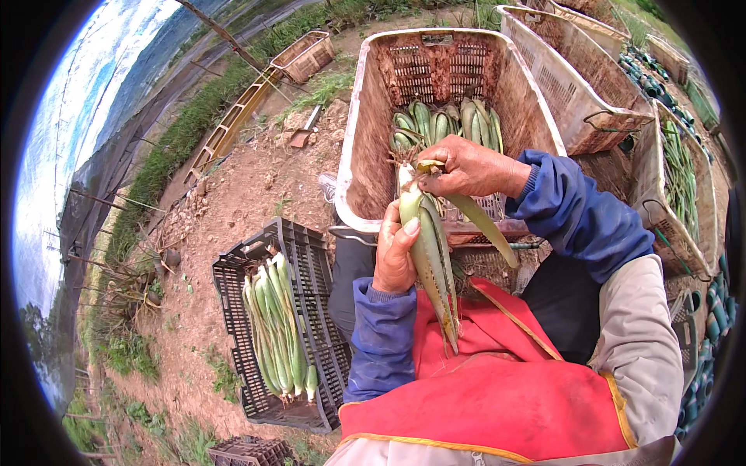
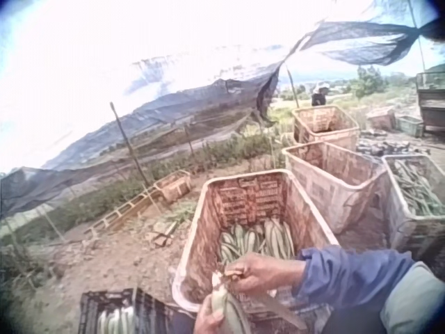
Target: The person sits on the ground and peels the outer layers off long green vegetables by hand, placing the peeled items into a black crate. The person repeatedly picks up vegetables from a white basket, removes the outer layers, and transfers the cleaned vegetables to the crate.
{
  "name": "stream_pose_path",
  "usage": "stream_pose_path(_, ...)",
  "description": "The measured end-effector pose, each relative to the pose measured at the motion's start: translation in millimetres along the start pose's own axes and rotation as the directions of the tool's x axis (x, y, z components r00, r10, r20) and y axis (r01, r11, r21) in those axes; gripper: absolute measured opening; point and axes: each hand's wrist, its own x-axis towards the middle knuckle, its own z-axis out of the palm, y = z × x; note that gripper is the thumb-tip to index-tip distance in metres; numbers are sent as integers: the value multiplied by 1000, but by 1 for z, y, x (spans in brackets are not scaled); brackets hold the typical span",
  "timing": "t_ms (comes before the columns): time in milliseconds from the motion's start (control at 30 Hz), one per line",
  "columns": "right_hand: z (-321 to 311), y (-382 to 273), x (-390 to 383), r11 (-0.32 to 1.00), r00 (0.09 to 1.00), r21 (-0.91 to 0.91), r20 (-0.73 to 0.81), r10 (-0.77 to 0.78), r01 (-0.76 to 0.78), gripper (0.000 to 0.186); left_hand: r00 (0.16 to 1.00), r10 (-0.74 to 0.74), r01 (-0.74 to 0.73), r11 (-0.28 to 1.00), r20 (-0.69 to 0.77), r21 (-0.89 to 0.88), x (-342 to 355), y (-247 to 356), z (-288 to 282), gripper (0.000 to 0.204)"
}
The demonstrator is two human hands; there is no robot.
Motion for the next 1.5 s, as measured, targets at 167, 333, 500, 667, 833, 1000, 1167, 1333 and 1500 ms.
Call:
stream_pose_path(167,2,4,5,986,970,-150,-221,-103,70,16,989,130,-118,981,-75,152,1,0,12,60)
stream_pose_path(333,2,15,9,993,935,-112,-350,-61,23,15,987,106,-64,950,124,-305,1,-9,15,62)
stream_pose_path(500,9,9,10,935,957,320,-186,221,-154,17,921,250,-2,767,297,-642,7,-28,13,73)
stream_pose_path(667,8,-4,1,858,947,465,-106,302,-221,34,977,108,37,765,185,-643,2,-37,-2,68)
stream_pose_path(833,-1,-4,2,800,947,517,74,311,-303,48,987,19,82,799,161,-596,2,-48,-25,63)
stream_pose_path(1000,-2,-15,4,933,949,197,-40,314,-300,26,991,-127,134,861,48,-490,-3,-36,-5,66)
stream_pose_path(1167,-1,-16,5,991,977,-81,-194,87,-104,18,991,-19,75,898,132,-434,-18,-24,11,75)
stream_pose_path(1333,9,-25,5,935,949,-355,-300,-93,-21,19,994,-104,102,993,25,55,-16,-16,5,76)
stream_pose_path(1500,10,-44,0,944,936,-322,-350,-45,-75,21,960,227,-178,947,-167,268,-16,-14,32,79)
